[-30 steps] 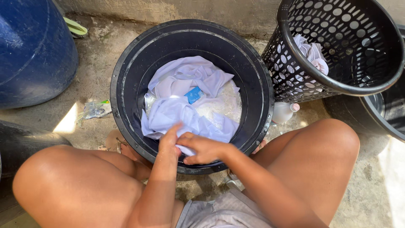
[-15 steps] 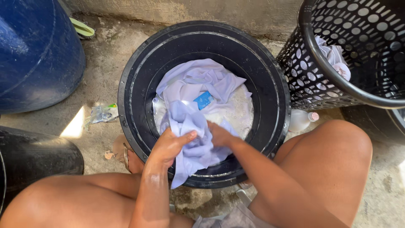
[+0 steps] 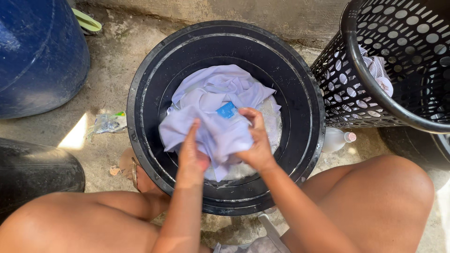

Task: The person washes white fabric in a black basin containing soapy water, scrubbing different sections of the cloth against itself and the bottom of the tub.

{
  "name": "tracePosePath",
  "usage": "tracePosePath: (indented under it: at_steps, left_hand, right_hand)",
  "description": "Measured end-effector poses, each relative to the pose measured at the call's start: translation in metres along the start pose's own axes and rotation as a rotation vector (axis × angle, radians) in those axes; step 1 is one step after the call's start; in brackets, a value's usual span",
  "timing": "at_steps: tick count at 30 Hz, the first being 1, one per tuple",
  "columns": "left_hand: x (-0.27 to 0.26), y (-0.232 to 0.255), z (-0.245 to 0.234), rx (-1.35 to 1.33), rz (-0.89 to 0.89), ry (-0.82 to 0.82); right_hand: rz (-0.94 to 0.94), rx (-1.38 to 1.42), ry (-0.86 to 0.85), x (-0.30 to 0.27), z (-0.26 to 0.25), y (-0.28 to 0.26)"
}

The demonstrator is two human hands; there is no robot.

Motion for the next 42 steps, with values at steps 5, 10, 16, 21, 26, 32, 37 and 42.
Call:
tracePosePath:
  at_steps: [5,10,16,21,26,32,37,42]
  left_hand:
    - [0.014,-0.084,-0.01,0.017,-0.088,-0.281]
    - [0.013,-0.09,-0.01,0.243,-0.009,-0.205]
    - [0.01,0.006,-0.006,0.382,0.357,-0.135]
    - [0.002,0.053,-0.027,0.569,0.559,-0.044]
    - [0.013,0.024,-0.061,0.39,0.257,-0.027]
    - [-0.004,0.039,-0.027,-0.056,0.046,-0.316]
    - [-0.002,0.057,-0.042,0.509,0.211,0.006]
    - [0.027,-0.036,-0.067,0.168,-0.008,-0.157]
  right_hand:
    - [-0.138,-0.14,-0.072,-0.039,0.056,-0.032]
    - [0.044,-0.304,0.112,-0.01,0.016,0.071]
    - [0.46,-0.433,-0.289,-0.007,-0.03,0.154]
    - [0.821,-0.179,-0.938,-0.034,-0.001,0.2]
    - [1.068,0.104,-0.123,-0.029,0.043,0.242]
    - [1.201,0.874,-0.398,-0.055,0.102,0.207]
    - [0.814,0.592,-0.374,-0.011,0.08,0.087]
    - [-0.341,0.03,-0.177,-0.03,0.06,-0.087]
Point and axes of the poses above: each hand's wrist, its own x-axis towards the middle knuckle, its own z-axis out of the palm, y = z × x, the point moved 6 cm from there along x, towards the middle knuckle, and after that the axes turned 12 degrees about z, right-handed, at the moved point
